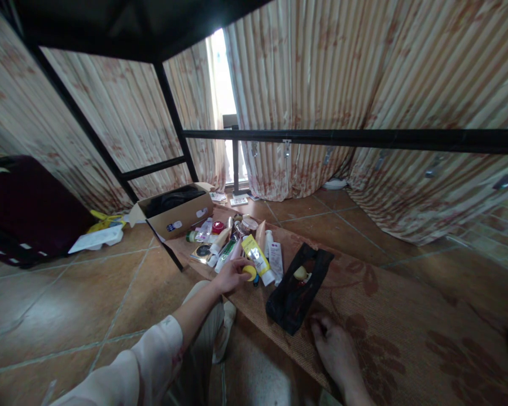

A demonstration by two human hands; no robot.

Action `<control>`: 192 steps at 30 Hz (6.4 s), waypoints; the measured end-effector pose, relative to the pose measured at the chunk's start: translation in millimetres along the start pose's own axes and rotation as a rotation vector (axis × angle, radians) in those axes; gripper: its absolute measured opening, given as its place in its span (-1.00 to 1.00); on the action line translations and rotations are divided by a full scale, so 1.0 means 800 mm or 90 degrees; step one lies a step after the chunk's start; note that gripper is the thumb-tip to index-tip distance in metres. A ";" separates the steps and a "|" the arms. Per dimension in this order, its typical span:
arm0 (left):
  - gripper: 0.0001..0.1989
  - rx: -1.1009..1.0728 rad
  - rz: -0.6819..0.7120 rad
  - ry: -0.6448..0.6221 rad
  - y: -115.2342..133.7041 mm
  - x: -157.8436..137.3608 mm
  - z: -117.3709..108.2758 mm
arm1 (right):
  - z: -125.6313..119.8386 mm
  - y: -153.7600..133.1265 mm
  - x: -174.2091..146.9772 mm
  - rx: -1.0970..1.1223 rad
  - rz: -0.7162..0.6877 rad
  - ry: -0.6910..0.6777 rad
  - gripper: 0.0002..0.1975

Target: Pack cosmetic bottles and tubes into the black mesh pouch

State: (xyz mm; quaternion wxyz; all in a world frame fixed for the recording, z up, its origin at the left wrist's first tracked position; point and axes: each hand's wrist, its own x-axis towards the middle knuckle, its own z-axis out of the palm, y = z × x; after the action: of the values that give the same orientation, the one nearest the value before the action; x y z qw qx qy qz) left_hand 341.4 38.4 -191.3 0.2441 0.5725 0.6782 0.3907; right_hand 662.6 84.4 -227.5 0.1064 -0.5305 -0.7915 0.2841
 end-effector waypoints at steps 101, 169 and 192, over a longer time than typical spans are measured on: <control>-0.55 -0.039 -0.020 -0.023 -0.004 0.002 -0.009 | 0.007 0.000 0.002 0.073 -0.027 0.017 -0.59; -0.65 0.048 -0.046 0.001 0.012 0.000 -0.006 | 0.003 -0.006 -0.001 0.087 -0.015 0.021 -0.62; -0.66 0.050 -0.044 -0.011 0.006 0.002 -0.007 | 0.003 -0.006 -0.001 0.086 -0.020 0.018 -0.62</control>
State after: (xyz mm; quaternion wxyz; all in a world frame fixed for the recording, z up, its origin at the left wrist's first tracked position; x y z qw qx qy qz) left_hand 339.5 39.0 -184.4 0.2408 0.5613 0.7104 0.3497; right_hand 658.1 81.4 -226.3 0.1577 -0.5136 -0.7771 0.3278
